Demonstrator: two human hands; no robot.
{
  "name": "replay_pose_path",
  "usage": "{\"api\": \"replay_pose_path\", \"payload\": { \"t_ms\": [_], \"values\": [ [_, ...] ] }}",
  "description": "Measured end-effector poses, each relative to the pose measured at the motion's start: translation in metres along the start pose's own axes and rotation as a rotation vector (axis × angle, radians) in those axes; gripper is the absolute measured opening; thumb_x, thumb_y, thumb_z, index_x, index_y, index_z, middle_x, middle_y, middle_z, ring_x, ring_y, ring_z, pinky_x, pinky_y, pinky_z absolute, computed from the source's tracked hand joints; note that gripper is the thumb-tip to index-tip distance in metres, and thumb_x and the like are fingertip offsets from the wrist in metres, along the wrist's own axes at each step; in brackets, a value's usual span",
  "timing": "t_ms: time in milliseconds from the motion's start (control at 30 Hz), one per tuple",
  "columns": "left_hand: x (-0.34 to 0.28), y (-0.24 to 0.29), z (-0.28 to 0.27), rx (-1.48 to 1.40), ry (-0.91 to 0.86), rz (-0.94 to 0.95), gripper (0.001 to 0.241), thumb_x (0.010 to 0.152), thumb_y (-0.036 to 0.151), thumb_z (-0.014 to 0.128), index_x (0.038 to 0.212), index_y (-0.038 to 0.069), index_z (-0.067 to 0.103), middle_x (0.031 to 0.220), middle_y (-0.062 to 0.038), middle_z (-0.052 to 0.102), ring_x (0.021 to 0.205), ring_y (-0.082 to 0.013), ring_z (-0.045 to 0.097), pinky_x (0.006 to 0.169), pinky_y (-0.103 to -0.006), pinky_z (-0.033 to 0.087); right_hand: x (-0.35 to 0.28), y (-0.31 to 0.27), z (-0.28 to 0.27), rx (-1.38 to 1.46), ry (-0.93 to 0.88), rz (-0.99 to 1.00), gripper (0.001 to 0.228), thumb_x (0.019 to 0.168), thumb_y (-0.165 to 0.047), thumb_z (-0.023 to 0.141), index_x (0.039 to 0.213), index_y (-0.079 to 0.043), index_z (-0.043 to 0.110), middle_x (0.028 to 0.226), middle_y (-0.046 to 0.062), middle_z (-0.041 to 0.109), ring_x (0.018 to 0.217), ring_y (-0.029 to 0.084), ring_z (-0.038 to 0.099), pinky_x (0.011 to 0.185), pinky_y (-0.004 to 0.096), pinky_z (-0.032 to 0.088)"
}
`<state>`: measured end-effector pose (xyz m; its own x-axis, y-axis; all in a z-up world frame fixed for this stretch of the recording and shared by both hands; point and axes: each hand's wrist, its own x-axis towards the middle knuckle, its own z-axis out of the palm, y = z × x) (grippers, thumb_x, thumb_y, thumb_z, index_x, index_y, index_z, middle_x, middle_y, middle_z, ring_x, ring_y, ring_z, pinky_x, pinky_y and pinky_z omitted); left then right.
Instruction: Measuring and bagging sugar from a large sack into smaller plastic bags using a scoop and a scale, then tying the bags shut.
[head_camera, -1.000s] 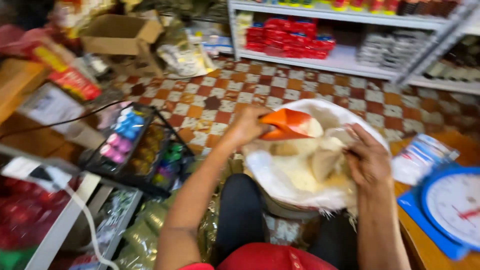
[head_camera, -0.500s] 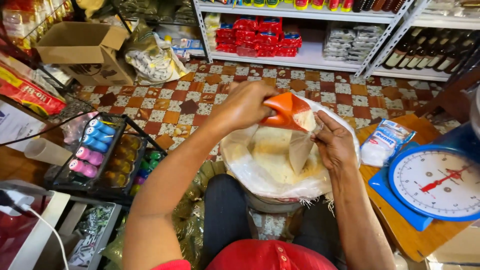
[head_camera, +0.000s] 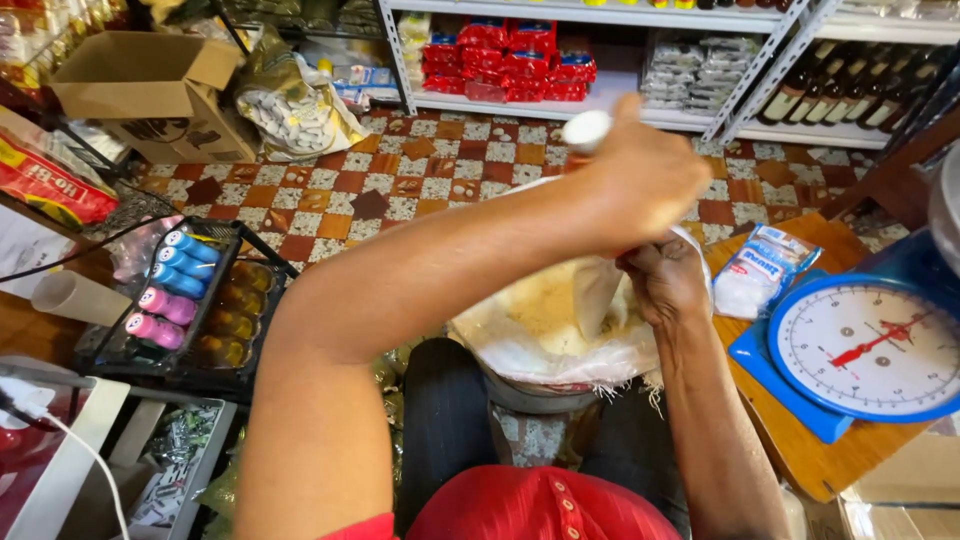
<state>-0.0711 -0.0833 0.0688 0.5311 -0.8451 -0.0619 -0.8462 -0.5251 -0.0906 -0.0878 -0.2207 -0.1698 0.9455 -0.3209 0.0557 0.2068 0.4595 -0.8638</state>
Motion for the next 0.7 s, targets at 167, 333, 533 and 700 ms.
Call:
{"api": "replay_pose_path", "payload": {
  "t_ms": [167, 333, 533, 700],
  "values": [
    [0.025, 0.041, -0.005, 0.392, -0.109, 0.065, 0.026, 0.105, 0.034, 0.051, 0.086, 0.032, 0.068, 0.08, 0.008, 0.059, 0.075, -0.0171, 0.046, 0.087, -0.0483, 0.029, -0.001, -0.012, 0.008, -0.004, -0.009, 0.012, 0.023, 0.065, 0.016, 0.067, 0.076, -0.004, 0.068, 0.066, 0.003, 0.065, 0.057, 0.012, 0.057, 0.058, 0.022, 0.047],
    [0.007, 0.013, 0.002, 1.034, -0.002, 0.177, 0.04, 0.087, 0.014, 0.069, 0.058, 0.018, 0.043, 0.055, 0.0, 0.028, 0.052, -0.0128, 0.016, 0.048, -0.0318, 0.028, -0.001, -0.028, 0.018, -0.007, -0.046, 0.036, 0.022, 0.068, 0.013, 0.067, 0.082, -0.004, 0.07, 0.067, 0.0, 0.063, 0.057, 0.008, 0.053, 0.058, 0.019, 0.044],
    [-0.098, -0.042, 0.008, -0.155, 0.331, -0.162, 0.016, 0.075, 0.01, 0.06, 0.062, 0.019, 0.064, 0.058, 0.001, 0.051, 0.065, -0.0278, 0.057, 0.084, -0.0558, 0.034, 0.016, -0.029, 0.002, 0.038, 0.037, 0.162, 0.058, 0.08, 0.014, 0.058, 0.137, 0.006, 0.06, 0.134, 0.019, 0.068, 0.084, 0.016, 0.069, 0.063, 0.019, 0.056],
    [-0.089, -0.038, 0.123, -0.15, 0.018, -0.391, 0.013, 0.083, 0.017, 0.071, 0.09, 0.008, 0.078, 0.087, -0.012, 0.071, 0.083, -0.0361, 0.07, 0.078, -0.0594, 0.034, 0.012, -0.045, 0.008, 0.075, -0.037, 0.086, 0.064, 0.08, 0.019, 0.056, 0.142, 0.004, 0.056, 0.134, 0.022, 0.062, 0.074, 0.015, 0.067, 0.067, 0.025, 0.063]
  ]
}}
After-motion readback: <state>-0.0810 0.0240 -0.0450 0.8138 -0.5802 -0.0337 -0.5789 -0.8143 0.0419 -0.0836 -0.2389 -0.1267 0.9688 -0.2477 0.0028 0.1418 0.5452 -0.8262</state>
